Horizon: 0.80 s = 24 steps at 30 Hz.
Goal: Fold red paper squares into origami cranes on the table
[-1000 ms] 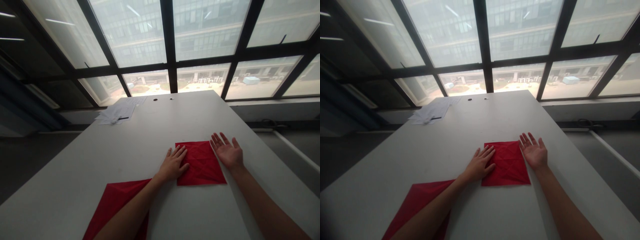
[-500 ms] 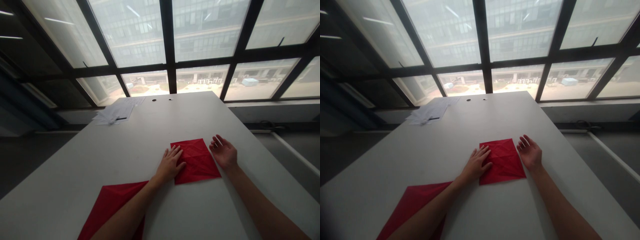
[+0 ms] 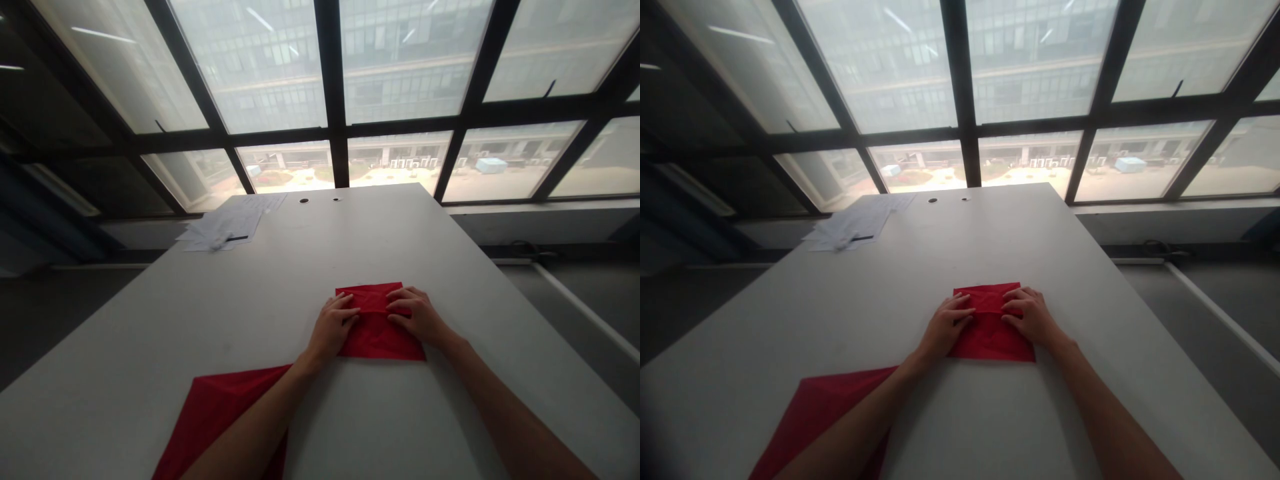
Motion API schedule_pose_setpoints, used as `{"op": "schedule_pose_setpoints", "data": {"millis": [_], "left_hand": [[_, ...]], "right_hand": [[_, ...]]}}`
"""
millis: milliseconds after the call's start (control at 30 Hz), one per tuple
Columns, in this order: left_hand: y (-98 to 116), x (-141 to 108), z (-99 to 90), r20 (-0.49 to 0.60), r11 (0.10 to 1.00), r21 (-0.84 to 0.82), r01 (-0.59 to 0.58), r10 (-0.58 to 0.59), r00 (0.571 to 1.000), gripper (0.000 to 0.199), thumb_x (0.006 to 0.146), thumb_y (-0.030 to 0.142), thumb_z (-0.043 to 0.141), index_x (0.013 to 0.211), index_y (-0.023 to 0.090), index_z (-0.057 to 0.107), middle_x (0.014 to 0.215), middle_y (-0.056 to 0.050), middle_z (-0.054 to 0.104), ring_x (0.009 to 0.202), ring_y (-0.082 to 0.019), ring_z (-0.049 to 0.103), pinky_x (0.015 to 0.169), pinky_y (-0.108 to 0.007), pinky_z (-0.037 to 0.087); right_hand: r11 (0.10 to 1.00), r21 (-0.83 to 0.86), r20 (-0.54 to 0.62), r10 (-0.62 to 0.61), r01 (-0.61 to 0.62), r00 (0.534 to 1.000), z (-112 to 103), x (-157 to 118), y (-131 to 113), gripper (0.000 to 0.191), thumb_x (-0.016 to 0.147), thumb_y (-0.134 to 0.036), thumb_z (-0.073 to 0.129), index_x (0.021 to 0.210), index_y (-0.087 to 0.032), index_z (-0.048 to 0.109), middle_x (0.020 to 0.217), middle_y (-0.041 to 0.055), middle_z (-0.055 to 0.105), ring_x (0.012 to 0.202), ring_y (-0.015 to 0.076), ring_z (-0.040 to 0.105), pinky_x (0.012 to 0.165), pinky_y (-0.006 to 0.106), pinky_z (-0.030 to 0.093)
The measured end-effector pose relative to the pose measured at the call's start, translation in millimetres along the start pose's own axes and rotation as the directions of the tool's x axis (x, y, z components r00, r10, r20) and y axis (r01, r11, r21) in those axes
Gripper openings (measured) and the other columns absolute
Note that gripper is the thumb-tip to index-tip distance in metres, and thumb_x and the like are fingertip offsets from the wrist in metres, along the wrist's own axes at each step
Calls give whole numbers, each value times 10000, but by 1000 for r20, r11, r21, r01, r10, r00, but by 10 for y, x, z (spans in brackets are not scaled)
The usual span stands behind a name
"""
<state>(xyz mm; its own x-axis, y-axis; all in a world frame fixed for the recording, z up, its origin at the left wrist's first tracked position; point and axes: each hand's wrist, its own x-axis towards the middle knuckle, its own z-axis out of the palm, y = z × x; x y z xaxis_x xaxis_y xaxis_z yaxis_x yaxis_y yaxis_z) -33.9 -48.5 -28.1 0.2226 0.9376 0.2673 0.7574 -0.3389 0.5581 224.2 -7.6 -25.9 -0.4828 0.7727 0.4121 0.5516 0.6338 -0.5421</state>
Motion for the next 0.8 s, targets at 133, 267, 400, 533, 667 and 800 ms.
{"op": "schedule_pose_setpoints", "data": {"millis": [133,267,400,533,667,800], "left_hand": [[-18,38,-62,-71,998,10,-63,64,995,169,893,228,675,997,311,779,1239,-16,685,1218,-249,572,1121,-474,354],[-34,67,-164,-123,997,22,-74,76,990,172,888,193,679,986,294,779,1090,-16,722,1022,-220,633,990,-418,452],[-78,80,-179,-147,999,1,-52,52,988,136,863,190,709,942,271,786,933,-18,710,867,-185,630,844,-340,487],[-111,83,-157,-186,1000,-18,-25,22,982,122,852,190,721,925,263,787,829,-11,670,776,-160,610,773,-299,482],[-88,76,-156,-229,1000,-8,11,-13,973,124,854,200,720,944,260,780,824,-8,666,752,-151,608,762,-286,478],[-19,70,-154,-251,999,32,41,-31,968,101,854,205,712,933,240,764,821,-9,675,748,-156,621,758,-285,474]], "right_hand": [[1000,-17,-55,13,-14,998,17,15,77,105,859,-265,677,773,-270,737,1017,30,737,983,244,625,947,428,433],[996,-75,-129,42,-52,991,20,24,128,82,860,-246,658,812,-257,724,1025,39,732,993,252,613,938,430,416],[989,-107,-178,85,-105,980,33,14,198,108,866,-261,638,790,-258,715,975,36,725,948,243,607,907,409,423],[969,-130,-272,168,-210,947,37,14,257,116,864,-256,599,831,-251,710,1008,53,701,957,254,597,892,410,430],[941,-121,-453,233,-318,861,31,41,144,176,863,-246,569,997,-200,673,1027,95,665,979,271,575,883,409,439],[933,-175,-385,230,-315,894,132,55,-176,169,915,-315,544,974,-209,662,988,81,655,946,257,567,872,401,423]]}}
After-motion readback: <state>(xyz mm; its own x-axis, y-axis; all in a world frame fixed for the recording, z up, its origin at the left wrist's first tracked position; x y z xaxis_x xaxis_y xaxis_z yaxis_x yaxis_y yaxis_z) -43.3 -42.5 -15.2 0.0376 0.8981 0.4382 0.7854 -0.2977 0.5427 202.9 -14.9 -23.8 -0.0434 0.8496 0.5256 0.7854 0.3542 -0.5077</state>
